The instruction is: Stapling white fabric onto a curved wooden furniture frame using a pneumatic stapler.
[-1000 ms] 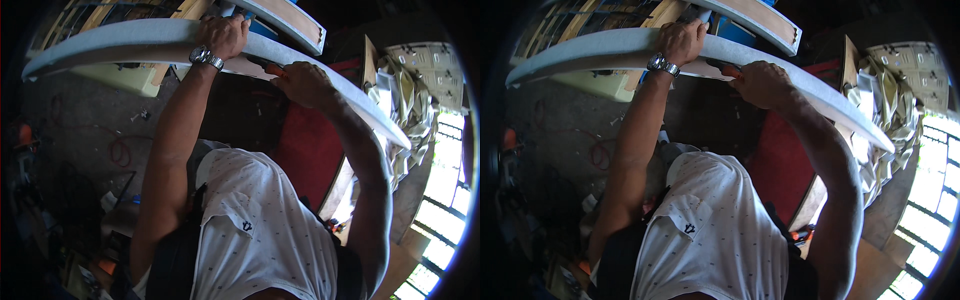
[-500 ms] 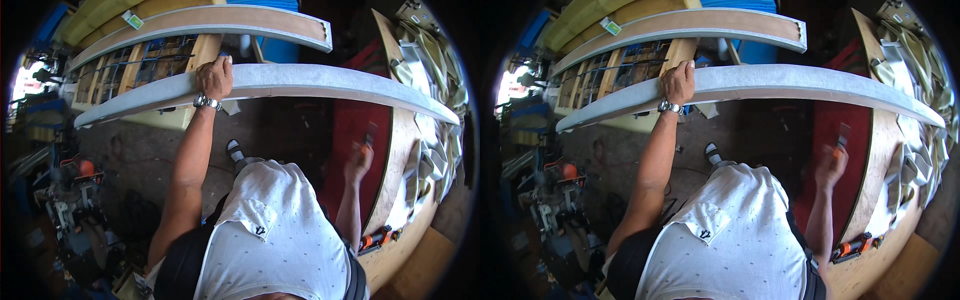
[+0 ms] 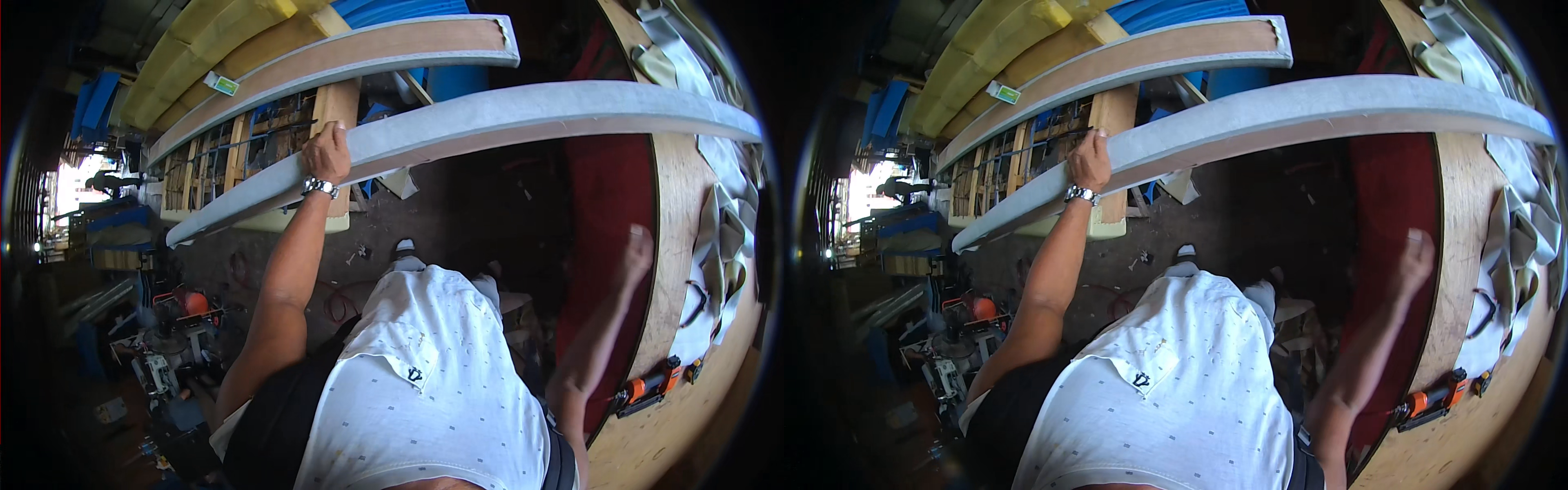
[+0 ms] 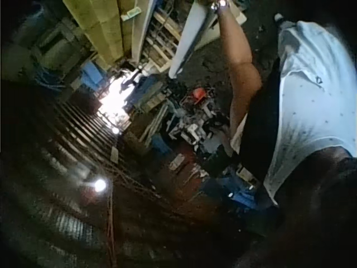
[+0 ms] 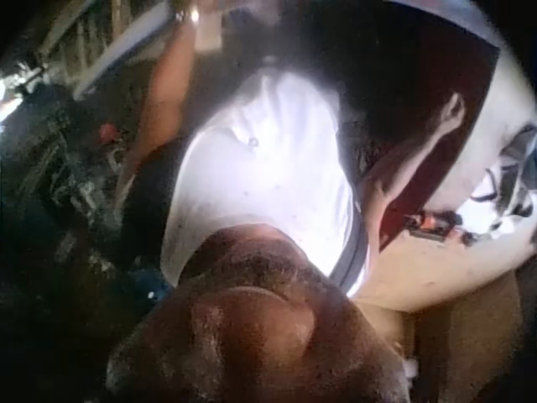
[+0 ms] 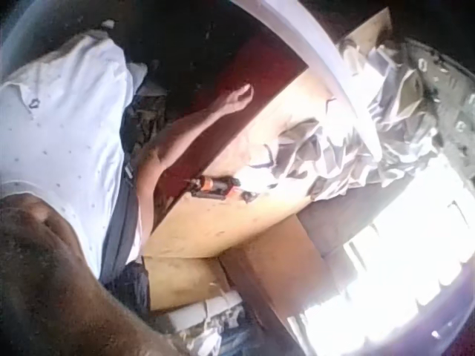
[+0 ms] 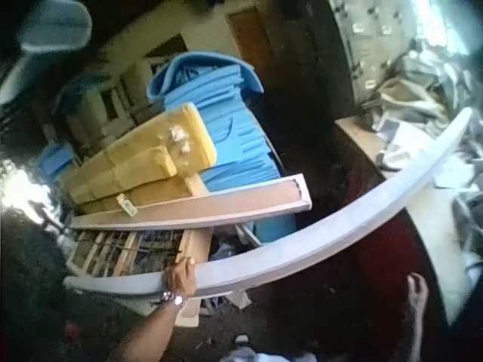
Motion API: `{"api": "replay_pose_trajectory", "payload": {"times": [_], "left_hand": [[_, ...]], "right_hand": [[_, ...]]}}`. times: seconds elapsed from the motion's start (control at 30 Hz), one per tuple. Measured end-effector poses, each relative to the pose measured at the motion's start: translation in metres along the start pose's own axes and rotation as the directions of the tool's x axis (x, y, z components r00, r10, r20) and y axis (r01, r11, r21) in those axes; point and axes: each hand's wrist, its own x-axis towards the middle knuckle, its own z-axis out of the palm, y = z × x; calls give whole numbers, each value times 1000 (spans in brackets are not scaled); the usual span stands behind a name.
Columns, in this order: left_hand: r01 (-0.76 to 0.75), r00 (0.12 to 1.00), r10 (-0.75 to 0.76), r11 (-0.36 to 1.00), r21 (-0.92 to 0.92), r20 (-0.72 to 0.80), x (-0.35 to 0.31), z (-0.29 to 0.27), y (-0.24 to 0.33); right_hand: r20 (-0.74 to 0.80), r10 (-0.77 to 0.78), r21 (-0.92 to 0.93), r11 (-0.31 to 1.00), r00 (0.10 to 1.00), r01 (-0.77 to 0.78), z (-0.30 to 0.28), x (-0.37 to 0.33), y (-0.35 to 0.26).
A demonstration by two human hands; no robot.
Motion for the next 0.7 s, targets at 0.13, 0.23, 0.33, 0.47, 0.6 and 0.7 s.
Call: {"api": "replay_pose_trajectory", "payload": {"times": [0.13, 0.23, 0.33, 0.47, 0.6, 0.7], "left_hand": [[-50, 997, 59, 985, -168, 48, 2, -6, -3], [-364, 878, 439, 871, -329, 193, 0, -32, -45], [-490, 710, 544, 838, -241, 447, -1, -75, -109], [-347, 663, 432, 901, -261, 611, 0, -98, -258], [-418, 500, 551, 829, -371, 668, 8, -132, -348], [-437, 444, 638, 767, -470, 629, 12, -137, -403]], "right_hand": [[719, 119, 364, 775, 685, -517, 139, -140, -136], [880, -37, 391, 622, 473, -678, 219, -217, -223], [807, -61, 494, 616, 587, -614, 251, -255, -311], [645, 166, 490, 658, 745, -572, 301, -296, -331], [461, 337, 581, 585, 821, -566, 327, -347, -376], [383, 436, 780, 320, 814, -538, 345, -396, -418]]}}
